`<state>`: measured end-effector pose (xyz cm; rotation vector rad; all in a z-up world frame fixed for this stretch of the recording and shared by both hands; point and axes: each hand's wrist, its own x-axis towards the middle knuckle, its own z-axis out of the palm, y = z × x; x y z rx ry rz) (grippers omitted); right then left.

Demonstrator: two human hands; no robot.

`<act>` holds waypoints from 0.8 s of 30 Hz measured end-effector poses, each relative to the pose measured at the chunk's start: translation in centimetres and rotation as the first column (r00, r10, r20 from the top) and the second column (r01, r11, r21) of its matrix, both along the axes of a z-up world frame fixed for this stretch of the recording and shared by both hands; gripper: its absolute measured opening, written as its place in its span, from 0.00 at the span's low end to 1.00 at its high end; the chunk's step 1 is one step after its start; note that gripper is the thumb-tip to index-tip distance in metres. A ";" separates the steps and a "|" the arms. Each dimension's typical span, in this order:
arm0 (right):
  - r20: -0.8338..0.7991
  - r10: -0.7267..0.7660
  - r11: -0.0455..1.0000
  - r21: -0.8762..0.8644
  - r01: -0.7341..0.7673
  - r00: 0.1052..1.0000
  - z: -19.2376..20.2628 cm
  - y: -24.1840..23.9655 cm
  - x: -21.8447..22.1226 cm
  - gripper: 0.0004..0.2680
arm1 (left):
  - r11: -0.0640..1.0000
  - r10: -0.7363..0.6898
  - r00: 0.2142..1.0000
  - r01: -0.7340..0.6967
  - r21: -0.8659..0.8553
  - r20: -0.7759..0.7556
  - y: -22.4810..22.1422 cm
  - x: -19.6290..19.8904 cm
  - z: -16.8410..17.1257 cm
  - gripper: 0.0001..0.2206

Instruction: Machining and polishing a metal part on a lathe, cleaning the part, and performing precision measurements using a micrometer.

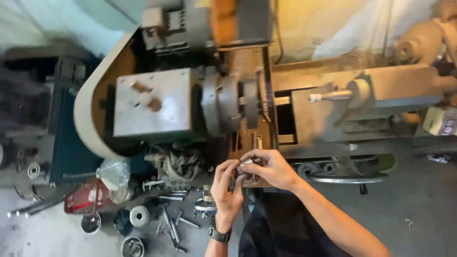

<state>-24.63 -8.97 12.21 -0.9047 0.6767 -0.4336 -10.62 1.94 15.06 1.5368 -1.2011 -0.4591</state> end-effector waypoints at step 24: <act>0.068 -0.340 0.871 -0.354 0.341 0.938 -8.7 -14.8 -3.2 0.10 | 0.983 0.123 0.790 -0.181 0.037 0.600 -19.1 7.1 1.3 0.12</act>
